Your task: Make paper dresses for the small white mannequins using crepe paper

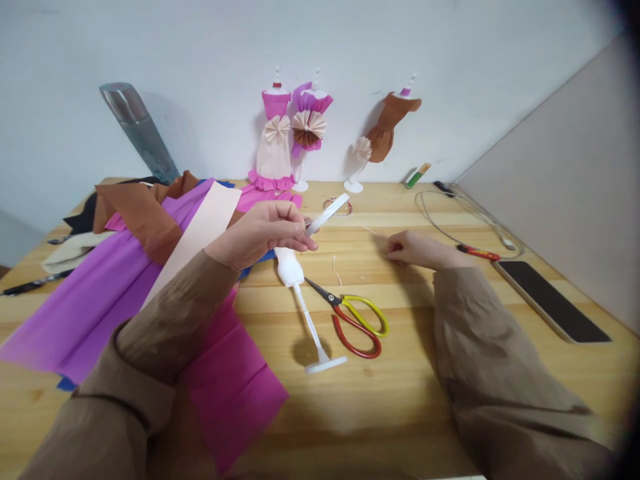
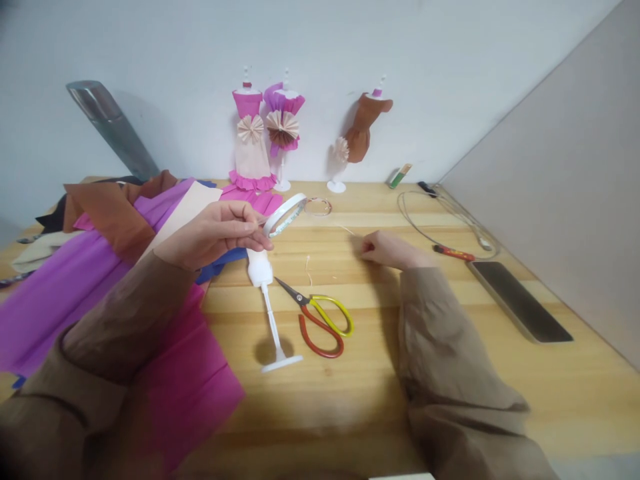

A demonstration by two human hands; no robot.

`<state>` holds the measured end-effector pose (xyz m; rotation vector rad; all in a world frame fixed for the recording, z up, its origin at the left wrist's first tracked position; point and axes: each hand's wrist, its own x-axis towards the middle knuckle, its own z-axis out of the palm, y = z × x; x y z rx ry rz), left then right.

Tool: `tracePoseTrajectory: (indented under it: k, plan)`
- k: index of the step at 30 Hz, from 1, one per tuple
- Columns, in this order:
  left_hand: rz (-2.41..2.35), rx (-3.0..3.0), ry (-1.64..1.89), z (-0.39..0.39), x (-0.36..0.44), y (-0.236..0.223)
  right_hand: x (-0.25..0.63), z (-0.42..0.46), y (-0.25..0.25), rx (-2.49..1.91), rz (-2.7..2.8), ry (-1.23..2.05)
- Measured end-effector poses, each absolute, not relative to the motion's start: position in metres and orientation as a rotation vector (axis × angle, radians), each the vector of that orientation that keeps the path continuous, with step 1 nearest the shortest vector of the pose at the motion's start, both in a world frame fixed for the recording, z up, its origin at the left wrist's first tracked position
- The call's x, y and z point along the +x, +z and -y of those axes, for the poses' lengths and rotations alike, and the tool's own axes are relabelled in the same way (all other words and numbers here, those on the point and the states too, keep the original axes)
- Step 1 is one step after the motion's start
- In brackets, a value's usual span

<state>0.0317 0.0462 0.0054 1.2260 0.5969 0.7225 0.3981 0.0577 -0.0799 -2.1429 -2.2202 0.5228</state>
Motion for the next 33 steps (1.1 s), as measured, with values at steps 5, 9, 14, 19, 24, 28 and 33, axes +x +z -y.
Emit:
tracePoseTrajectory:
  k: [5, 9, 14, 19, 24, 28, 33]
  plan:
    - [-0.623, 1.235, 0.713, -0.045, 0.033, 0.006, 0.378, -0.078, -0.103, -2.081, 1.984, 0.15]
    - [-0.613, 1.241, 0.711, -0.045, 0.033, 0.006, 0.377, -0.092, -0.115, -2.024, 1.929, 0.1]
    - [-0.625, 1.245, 0.703, -0.045, 0.034, 0.006, 0.373, -0.093, -0.115, -1.905, 2.018, 0.159]
    - [-0.629, 1.232, 0.703, -0.045, 0.035, 0.006, 0.343, -0.075, -0.102, -1.557, 2.3, 0.461]
    - [-0.612, 1.242, 0.703, -0.047, 0.034, 0.003, 0.311, -0.061, -0.09, -1.282, 2.432, 0.65]
    - [-0.574, 1.251, 0.702, -0.048, 0.032, 0.001, 0.301, -0.058, -0.085, -1.171, 2.497, 0.674]
    - [-0.578, 1.254, 0.703, -0.048, 0.032, 0.003, 0.297, -0.053, -0.083, -1.222, 2.464, 0.671]
